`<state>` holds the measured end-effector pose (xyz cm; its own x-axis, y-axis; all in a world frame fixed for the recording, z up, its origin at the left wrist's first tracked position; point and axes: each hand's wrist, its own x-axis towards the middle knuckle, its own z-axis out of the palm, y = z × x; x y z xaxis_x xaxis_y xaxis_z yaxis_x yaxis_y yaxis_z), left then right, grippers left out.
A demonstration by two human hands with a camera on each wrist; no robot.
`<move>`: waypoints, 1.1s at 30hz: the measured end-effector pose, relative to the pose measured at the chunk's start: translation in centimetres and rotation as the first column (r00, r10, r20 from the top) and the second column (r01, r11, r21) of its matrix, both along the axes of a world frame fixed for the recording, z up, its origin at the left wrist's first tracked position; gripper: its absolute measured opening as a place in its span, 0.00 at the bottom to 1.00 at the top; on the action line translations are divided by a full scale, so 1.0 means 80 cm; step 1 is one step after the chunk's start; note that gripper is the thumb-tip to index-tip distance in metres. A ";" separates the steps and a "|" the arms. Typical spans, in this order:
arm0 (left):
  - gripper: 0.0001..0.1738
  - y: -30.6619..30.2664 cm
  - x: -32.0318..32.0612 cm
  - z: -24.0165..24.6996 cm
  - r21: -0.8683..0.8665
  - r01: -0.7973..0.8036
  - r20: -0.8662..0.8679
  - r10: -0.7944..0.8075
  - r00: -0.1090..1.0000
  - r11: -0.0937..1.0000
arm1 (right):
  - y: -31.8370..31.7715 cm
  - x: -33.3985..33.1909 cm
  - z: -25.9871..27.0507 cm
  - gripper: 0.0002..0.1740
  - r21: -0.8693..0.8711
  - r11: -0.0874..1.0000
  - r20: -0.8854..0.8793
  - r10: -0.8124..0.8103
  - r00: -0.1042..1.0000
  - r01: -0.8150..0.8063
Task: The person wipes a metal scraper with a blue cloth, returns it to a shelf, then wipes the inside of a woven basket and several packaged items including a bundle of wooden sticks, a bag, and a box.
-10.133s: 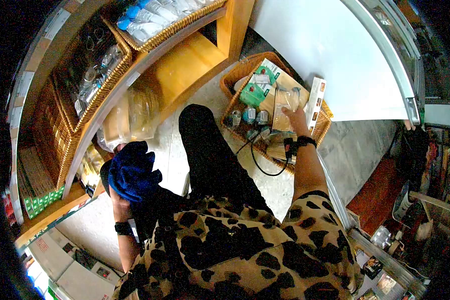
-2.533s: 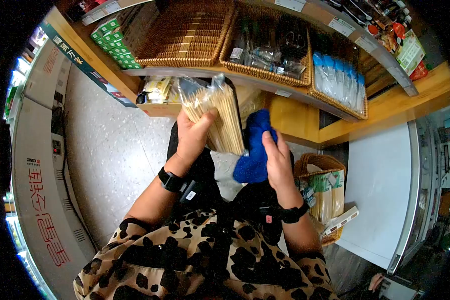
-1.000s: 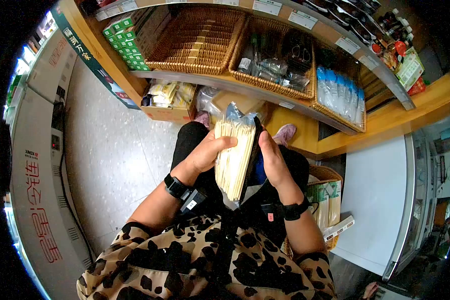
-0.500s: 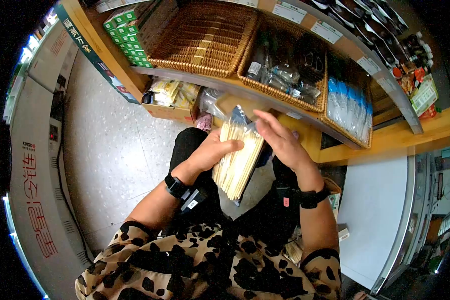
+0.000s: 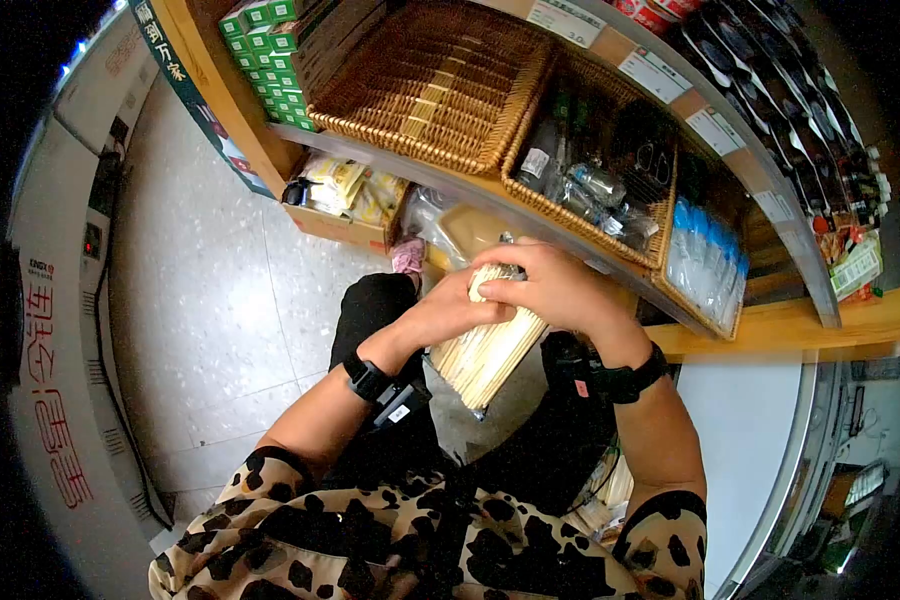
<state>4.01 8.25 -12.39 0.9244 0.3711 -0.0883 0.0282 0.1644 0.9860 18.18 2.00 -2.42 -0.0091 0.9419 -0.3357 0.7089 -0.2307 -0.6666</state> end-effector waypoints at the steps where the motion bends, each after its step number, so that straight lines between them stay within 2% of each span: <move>1: 0.27 0.004 0.003 -0.006 -0.019 -0.020 0.046 0.020 0.999 1.000 | 0.005 0.001 0.000 0.18 0.002 1.000 -0.009 -0.005 1.000 0.005; 3: 0.32 0.011 0.010 -0.013 -0.057 -0.058 0.139 0.065 0.988 0.997 | 0.013 0.007 0.001 0.16 0.008 1.000 -0.023 -0.014 1.000 0.015; 4: 0.34 0.017 0.006 -0.009 -0.157 -0.009 0.189 0.039 0.981 0.988 | 0.016 0.012 -0.001 0.15 0.009 0.999 -0.045 -0.037 0.998 0.038; 7: 0.34 0.035 0.006 -0.013 -0.291 -0.012 0.193 0.071 0.979 0.957 | 0.029 0.024 0.000 0.14 0.055 0.998 -0.071 -0.022 0.997 0.026; 11: 0.27 0.058 0.008 -0.031 -0.446 -0.069 0.143 0.147 0.979 0.892 | 0.042 0.036 0.012 0.14 0.073 0.989 -0.101 -0.124 0.987 0.132; 12: 0.22 0.061 0.012 -0.037 -0.499 -0.114 0.146 0.213 0.966 0.859 | 0.047 0.039 0.016 0.13 0.048 0.984 -0.141 -0.163 0.976 0.172; 15: 0.22 0.075 0.011 -0.058 -0.657 -0.156 0.095 0.286 0.953 0.738 | 0.060 0.057 0.029 0.12 0.008 0.963 -0.139 -0.264 0.954 0.268; 16: 0.20 0.077 0.013 -0.069 -0.717 -0.201 0.067 0.353 0.933 0.668 | 0.065 0.063 0.032 0.11 0.063 0.950 -0.162 -0.293 0.942 0.306; 17: 0.18 0.079 0.013 -0.078 -0.783 -0.209 0.056 0.400 0.915 0.587 | 0.071 0.074 0.033 0.12 0.097 0.931 -0.189 -0.330 0.925 0.352; 19: 0.15 0.085 0.012 -0.092 -0.827 -0.230 0.044 0.466 0.883 0.514 | 0.086 0.096 0.036 0.12 0.209 0.884 -0.220 -0.375 0.901 0.419; 21: 0.14 0.087 0.011 -0.100 -0.834 -0.234 0.025 0.460 0.888 0.499 | 0.107 0.109 0.035 0.15 0.243 0.816 -0.296 -0.452 0.842 0.524; 25: 0.11 0.081 0.013 -0.104 -0.840 -0.245 -0.008 0.441 0.898 0.484 | 0.163 0.137 0.006 0.19 0.425 0.672 -0.372 -0.480 0.794 0.606; 29: 0.09 0.079 0.013 -0.099 -0.835 -0.299 -0.054 0.471 0.880 0.463 | 0.220 0.157 -0.039 0.19 0.596 0.601 -0.164 -0.558 0.813 0.533; 33: 0.10 0.085 0.012 -0.104 -0.817 -0.304 -0.056 0.458 0.887 0.490 | 0.242 0.139 -0.059 0.18 0.602 0.648 0.100 -0.641 0.761 0.467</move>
